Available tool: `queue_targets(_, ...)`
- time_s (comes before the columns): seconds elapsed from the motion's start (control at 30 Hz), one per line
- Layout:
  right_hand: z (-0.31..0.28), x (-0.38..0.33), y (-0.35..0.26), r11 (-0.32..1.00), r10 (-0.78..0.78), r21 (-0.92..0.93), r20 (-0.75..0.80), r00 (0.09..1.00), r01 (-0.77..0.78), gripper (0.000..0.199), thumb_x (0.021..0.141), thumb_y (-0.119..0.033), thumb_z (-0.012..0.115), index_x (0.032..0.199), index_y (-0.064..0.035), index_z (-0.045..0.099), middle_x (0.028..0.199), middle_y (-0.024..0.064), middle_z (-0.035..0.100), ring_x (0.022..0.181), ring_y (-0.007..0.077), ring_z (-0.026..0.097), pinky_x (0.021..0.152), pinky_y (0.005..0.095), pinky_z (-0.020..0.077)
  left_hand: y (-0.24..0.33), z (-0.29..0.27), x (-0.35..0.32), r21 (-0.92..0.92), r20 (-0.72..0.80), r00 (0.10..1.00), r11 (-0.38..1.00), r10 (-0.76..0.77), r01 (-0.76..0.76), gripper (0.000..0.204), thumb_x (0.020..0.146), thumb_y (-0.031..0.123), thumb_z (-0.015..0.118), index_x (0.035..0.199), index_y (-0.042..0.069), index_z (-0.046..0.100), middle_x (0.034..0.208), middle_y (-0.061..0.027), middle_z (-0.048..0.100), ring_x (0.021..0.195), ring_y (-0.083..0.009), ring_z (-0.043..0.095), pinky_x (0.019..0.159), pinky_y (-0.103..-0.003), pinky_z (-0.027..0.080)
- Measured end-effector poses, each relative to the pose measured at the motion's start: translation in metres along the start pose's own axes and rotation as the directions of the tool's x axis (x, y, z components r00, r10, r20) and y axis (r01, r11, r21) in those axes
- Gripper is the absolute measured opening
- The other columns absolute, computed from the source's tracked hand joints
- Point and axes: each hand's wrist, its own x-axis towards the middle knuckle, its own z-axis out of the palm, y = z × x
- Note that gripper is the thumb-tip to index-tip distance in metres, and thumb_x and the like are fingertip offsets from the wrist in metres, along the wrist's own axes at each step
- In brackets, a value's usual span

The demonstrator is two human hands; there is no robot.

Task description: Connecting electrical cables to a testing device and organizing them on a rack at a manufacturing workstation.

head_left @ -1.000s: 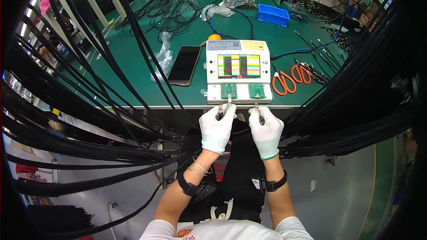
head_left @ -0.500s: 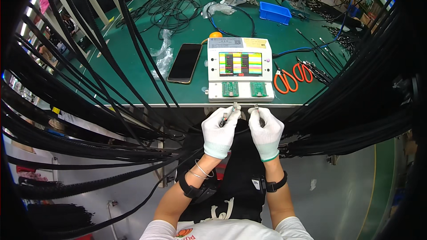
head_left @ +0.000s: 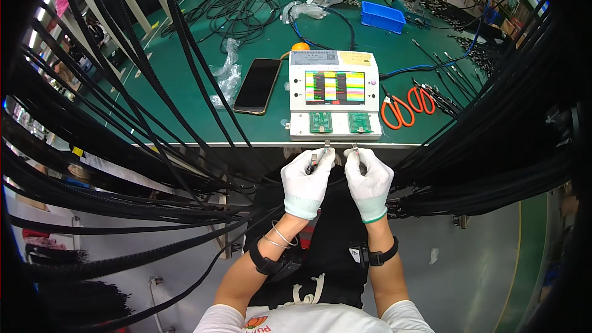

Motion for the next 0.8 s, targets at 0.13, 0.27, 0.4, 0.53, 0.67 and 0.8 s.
queue_targets(0.13,0.001,0.003,-0.001,1.0,0.015,0.027,-0.015,1.0,-0.015,0.007,0.088,-0.002,0.064,0.087,0.0024,0.069,0.065,0.009,0.065,0.053,0.0104,0.059,0.053,0.0256,0.0464,0.001,0.0,0.01,-0.066,0.003,0.995,0.993,-0.096,0.096,0.017,0.09,0.012,0.071,0.093,-0.004,0.074,0.072,-0.0034,0.07,0.066,-0.0044,0.058,0.06,-0.022,0.045)
queue_targets(0.27,0.002,0.005,0.004,1.0,0.005,-0.014,-0.005,1.0,-0.005,0.008,0.089,-0.003,0.063,0.086,0.002,0.069,0.063,0.0081,0.064,0.052,0.0093,0.058,0.052,0.0254,0.0452,0.005,0.0,0.015,-0.062,-0.009,0.994,0.992,-0.106,0.106,0.017,0.089,0.012,0.07,0.091,-0.005,0.074,0.073,-0.0048,0.071,0.067,-0.0065,0.062,0.061,-0.023,0.047)
queue_targets(0.4,0.005,0.006,0.004,1.0,-0.022,0.008,-0.049,0.999,0.022,0.006,0.085,-0.005,0.067,0.081,-0.0024,0.065,0.058,0.0104,0.059,0.047,0.0209,0.058,0.047,0.0307,0.0443,0.004,0.0,0.016,-0.07,-0.013,0.994,0.992,-0.105,0.104,0.018,0.089,0.013,0.07,0.092,-0.005,0.074,0.073,-0.0054,0.071,0.066,-0.0075,0.063,0.062,-0.023,0.048)
queue_targets(0.53,0.005,0.006,0.006,1.0,-0.012,0.011,-0.048,0.999,0.013,0.007,0.086,-0.005,0.067,0.08,-0.0017,0.064,0.058,0.0103,0.059,0.047,0.0208,0.058,0.047,0.0306,0.044,0.008,0.0,0.018,-0.053,0.001,0.996,0.994,-0.092,0.092,0.019,0.089,0.013,0.07,0.093,-0.005,0.074,0.072,-0.0053,0.071,0.065,-0.0074,0.063,0.062,-0.023,0.048)
queue_targets(0.67,0.002,0.008,0.004,1.0,0.011,-0.015,-0.031,0.999,-0.012,0.01,0.089,-0.004,0.063,0.083,0.0024,0.069,0.059,0.0068,0.062,0.049,0.008,0.056,0.05,0.025,0.0436,0.007,0.002,0.022,-0.049,0.002,0.998,0.997,-0.066,0.066,0.019,0.089,0.013,0.07,0.092,-0.005,0.074,0.072,-0.0056,0.071,0.064,-0.0075,0.063,0.062,-0.023,0.048)
queue_targets(0.8,0.001,0.011,0.005,0.998,0.069,-0.013,-0.001,0.998,-0.069,0.012,0.09,-0.005,0.063,0.082,0.0031,0.068,0.057,0.007,0.061,0.049,0.0078,0.056,0.05,0.0248,0.043,0.012,0.001,0.025,0.024,0.008,0.999,0.998,-0.053,0.053,0.019,0.09,0.013,0.07,0.09,-0.005,0.074,0.072,-0.0062,0.072,0.064,-0.0075,0.063,0.062,-0.023,0.048)
